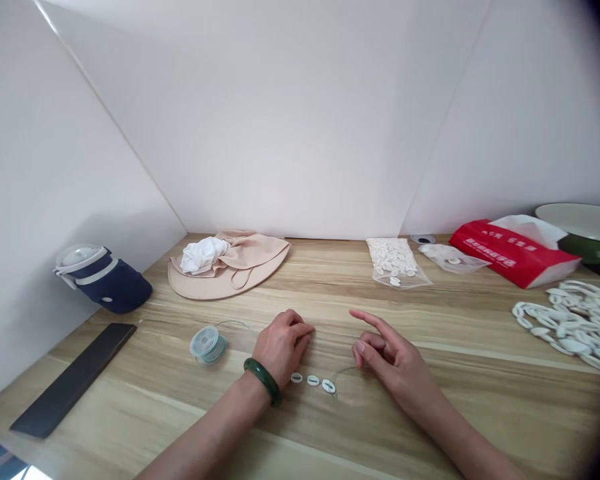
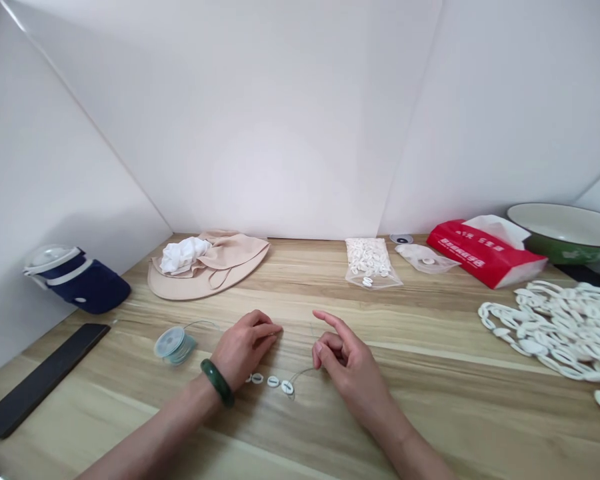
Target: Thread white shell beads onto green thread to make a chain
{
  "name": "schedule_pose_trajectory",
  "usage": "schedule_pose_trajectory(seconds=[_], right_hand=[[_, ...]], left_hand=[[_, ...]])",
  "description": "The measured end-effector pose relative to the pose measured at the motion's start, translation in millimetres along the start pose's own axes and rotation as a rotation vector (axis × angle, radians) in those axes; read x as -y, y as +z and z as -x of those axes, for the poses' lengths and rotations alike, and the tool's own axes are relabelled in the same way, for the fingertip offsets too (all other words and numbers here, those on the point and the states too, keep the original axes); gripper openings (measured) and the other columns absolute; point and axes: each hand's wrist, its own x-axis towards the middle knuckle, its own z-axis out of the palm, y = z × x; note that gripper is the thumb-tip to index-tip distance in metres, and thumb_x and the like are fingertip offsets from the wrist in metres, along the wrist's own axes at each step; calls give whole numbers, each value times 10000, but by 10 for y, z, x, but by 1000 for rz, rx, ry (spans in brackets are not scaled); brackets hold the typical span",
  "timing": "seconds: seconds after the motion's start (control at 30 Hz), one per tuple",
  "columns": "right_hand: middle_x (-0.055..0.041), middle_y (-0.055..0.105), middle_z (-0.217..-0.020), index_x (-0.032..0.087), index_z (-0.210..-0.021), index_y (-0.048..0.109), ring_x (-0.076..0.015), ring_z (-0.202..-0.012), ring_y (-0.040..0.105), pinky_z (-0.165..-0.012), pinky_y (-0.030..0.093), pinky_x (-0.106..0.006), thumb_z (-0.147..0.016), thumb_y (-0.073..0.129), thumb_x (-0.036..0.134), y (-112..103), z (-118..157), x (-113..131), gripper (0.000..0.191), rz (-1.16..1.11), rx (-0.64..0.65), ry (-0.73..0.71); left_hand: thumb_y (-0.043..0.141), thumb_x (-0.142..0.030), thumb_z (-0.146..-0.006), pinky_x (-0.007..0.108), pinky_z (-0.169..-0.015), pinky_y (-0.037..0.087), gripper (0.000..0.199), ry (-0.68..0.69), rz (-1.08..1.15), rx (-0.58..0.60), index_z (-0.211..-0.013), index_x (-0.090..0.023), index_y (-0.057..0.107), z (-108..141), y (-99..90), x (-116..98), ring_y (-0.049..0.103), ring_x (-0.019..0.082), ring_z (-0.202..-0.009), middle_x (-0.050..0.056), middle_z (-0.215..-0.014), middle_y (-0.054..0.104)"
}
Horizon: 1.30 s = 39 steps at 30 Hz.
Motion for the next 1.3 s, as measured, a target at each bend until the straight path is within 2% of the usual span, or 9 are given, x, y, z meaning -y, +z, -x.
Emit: schedule_pose_trajectory(seconds=[0.13,0.27,0.33,0.43,0.7,0.8,0.9,1.1,1.3], right_hand=[[40,512,-617,173,-1355,314,-130,-615,486,-636,379,-265,-892,466,330,0,37,19,512,-15,12,-42],[38,507,-632,185,-1391,263,-139,-619,496,-648,387,-275,-892,466,331,30,66,85,558,-19,16,-67],[42,500,-631,192,-1400,254,-140,-618,501,-659,391,-276,-891,466,333,45,87,113,569,-30,18,-55],[49,492,-619,190,-1405,255,-139,-618,505,-669,393,-275,-887,466,336,57,111,149,578,-37,27,-35],[58,473,-570,190,-1332,394,-123,-552,448,-584,371,-253,-859,488,354,49,77,119,509,49,47,25],[49,458,-564,184,-1081,584,-114,-526,407,-517,329,-237,-824,531,393,25,27,40,336,158,1,78],[40,459,-544,185,-819,645,-109,-507,387,-479,299,-227,-759,594,417,22,-3,6,245,221,-82,94],[41,435,-500,197,-701,663,-103,-466,366,-445,281,-225,-727,619,414,65,12,38,223,266,-132,85],[7,598,-606,198,-791,620,-130,-530,506,-475,352,-229,-783,582,408,70,45,-18,214,259,-213,38]], left_hand=[[447,-297,-870,271,-668,483,277,-78,168,-9,-936,-189,693,-42,-24,-153,593,147,-711,54,-836,634],[524,-357,-808,193,-441,409,287,-412,893,231,-915,-125,656,-76,6,-373,536,100,-512,8,-636,567],[564,-387,-781,169,-408,379,309,-473,1096,328,-861,-105,662,-75,64,-434,512,81,-488,8,-626,554],[570,-470,-774,153,-407,380,399,-517,1308,348,-847,-92,671,-57,155,-443,502,64,-501,26,-680,561],[673,-355,-723,138,-342,305,255,-495,1162,176,-682,-108,625,-37,163,-417,387,31,-379,-30,-517,513],[660,-339,-733,145,-353,308,240,-497,1104,86,-676,-108,621,-24,150,-441,393,30,-359,-38,-486,509],[667,-332,-725,143,-355,309,239,-502,1106,46,-663,-105,624,-5,171,-459,398,27,-346,-41,-467,510],[689,-352,-715,149,-343,358,249,-501,1184,52,-706,-104,663,21,224,-459,426,35,-334,-42,-468,528],[719,-350,-690,273,-656,566,308,-596,1373,31,-844,-82,715,28,240,-468,633,122,-594,54,-698,678]])
